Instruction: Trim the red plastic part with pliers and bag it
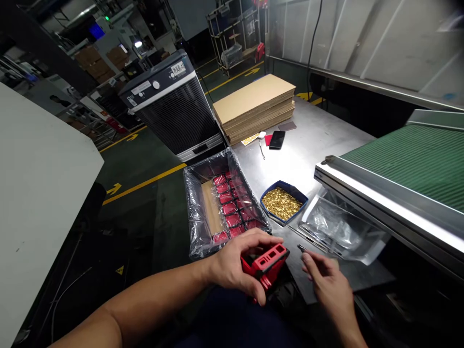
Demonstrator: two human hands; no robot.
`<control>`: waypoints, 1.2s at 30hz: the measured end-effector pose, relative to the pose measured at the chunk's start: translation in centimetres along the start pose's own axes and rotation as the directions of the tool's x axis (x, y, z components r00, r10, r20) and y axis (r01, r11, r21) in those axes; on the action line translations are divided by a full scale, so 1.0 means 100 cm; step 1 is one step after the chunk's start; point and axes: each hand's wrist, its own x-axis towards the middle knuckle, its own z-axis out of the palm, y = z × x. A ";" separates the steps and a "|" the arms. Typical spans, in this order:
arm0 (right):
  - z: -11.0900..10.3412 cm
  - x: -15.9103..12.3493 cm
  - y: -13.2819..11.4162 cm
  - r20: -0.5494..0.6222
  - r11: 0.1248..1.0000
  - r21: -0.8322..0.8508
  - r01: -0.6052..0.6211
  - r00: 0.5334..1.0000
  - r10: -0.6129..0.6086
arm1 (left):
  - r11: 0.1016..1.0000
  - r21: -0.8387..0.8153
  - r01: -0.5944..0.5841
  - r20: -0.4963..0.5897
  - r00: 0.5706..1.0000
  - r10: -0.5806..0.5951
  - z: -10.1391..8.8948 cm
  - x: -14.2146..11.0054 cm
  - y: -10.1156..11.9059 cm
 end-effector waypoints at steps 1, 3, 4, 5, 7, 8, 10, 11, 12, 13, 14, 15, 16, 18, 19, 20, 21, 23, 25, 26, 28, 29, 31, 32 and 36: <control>0.002 -0.017 -0.020 0.079 0.994 0.084 0.072 0.994 -0.079 | 0.991 0.108 -0.074 0.009 0.997 0.074 -0.001 0.002 0.002; 0.005 -0.049 -0.056 0.182 0.914 0.323 0.247 0.931 -0.316 | 0.960 0.205 -0.192 0.051 0.981 0.185 -0.001 0.005 0.005; 0.005 -0.063 -0.070 0.187 0.871 0.388 0.303 0.899 -0.396 | 0.949 0.221 -0.224 0.070 0.975 0.213 -0.001 0.006 0.005; 0.005 -0.074 -0.080 0.186 0.844 0.406 0.351 0.872 -0.452 | 0.942 0.234 -0.239 0.085 0.971 0.226 0.000 0.007 0.005; 0.004 -0.087 -0.092 0.177 0.825 0.371 0.426 0.840 -0.513 | 0.937 0.248 -0.246 0.099 0.969 0.228 0.002 0.008 0.004; 0.004 -0.090 -0.095 0.173 0.824 0.341 0.452 0.832 -0.528 | 0.935 0.253 -0.249 0.105 0.968 0.229 0.002 0.008 0.004; 0.002 -0.093 -0.098 0.175 0.819 0.315 0.479 0.819 -0.546 | 0.929 0.257 -0.265 0.118 0.963 0.242 0.003 0.007 0.004; 0.001 -0.093 -0.099 0.182 0.820 0.330 0.468 0.820 -0.542 | 0.924 0.258 -0.284 0.128 0.958 0.258 0.003 0.007 0.004; 0.000 -0.093 -0.100 0.188 0.821 0.361 0.443 0.828 -0.529 | 0.918 0.261 -0.300 0.140 0.952 0.271 0.003 0.007 0.005; -0.001 -0.093 -0.100 0.193 0.823 0.398 0.405 0.840 -0.507 | 0.913 0.264 -0.312 0.149 0.948 0.281 0.003 0.006 0.005; -0.002 -0.093 -0.100 0.192 0.824 0.438 0.359 0.859 -0.475 | 0.910 0.263 -0.319 0.158 0.945 0.286 0.003 0.006 0.006; -0.003 -0.092 -0.099 0.188 0.822 0.476 0.314 0.877 -0.443 | 0.910 0.257 -0.325 0.167 0.942 0.290 0.004 0.005 0.006; -0.004 -0.092 -0.099 0.179 0.819 0.504 0.275 0.894 -0.411 | 0.910 0.248 -0.331 0.177 0.940 0.293 0.005 0.005 0.006; -0.005 -0.090 -0.096 0.164 0.822 0.522 0.227 0.919 -0.359 | 0.914 0.228 -0.335 0.192 0.936 0.295 0.007 0.005 0.006; -0.005 -0.089 -0.094 0.164 0.827 0.523 0.206 0.928 -0.335 | 0.918 0.220 -0.330 0.196 0.937 0.290 0.007 0.005 0.006; -0.005 -0.089 -0.092 0.167 0.832 0.524 0.180 0.937 -0.308 | 0.921 0.214 -0.327 0.199 0.937 0.286 0.008 0.005 0.005; -0.004 -0.088 -0.089 0.171 0.837 0.526 0.153 0.944 -0.280 | 0.923 0.210 -0.321 0.199 0.939 0.281 0.009 0.005 0.005; -0.003 -0.086 -0.083 0.162 0.832 0.542 0.121 0.956 -0.245 | 0.928 0.204 -0.312 0.202 0.941 0.272 0.010 0.005 0.004; -0.003 -0.084 -0.075 0.150 0.829 0.543 0.134 0.956 -0.252 | 0.929 0.200 -0.310 0.204 0.941 0.270 0.011 0.005 0.003; -0.002 -0.083 -0.071 0.145 0.828 0.536 0.165 0.948 -0.283 | 0.930 0.201 -0.307 0.202 0.942 0.267 0.011 0.005 0.003; -0.002 -0.083 -0.063 0.156 0.810 0.527 0.256 0.908 -0.389 | 0.928 0.192 -0.318 0.194 0.940 0.282 0.011 0.005 0.002; -0.001 -0.084 -0.059 0.173 0.795 0.523 0.308 0.874 -0.453 | 0.926 0.187 -0.328 0.185 0.937 0.295 0.011 0.005 0.002; 0.002 -0.088 -0.051 0.216 0.773 0.485 0.410 0.800 -0.560 | 0.918 0.177 -0.356 0.170 0.929 0.327 0.011 0.005 0.002; 0.004 -0.091 -0.048 0.227 0.773 0.434 0.463 0.774 -0.591 | 0.914 0.173 -0.368 0.170 0.925 0.340 0.011 0.005 0.002; 0.016 -0.100 -0.042 0.132 0.771 0.198 0.605 0.763 -0.633 | 0.899 0.150 -0.412 0.194 0.904 0.382 0.011 0.004 0.008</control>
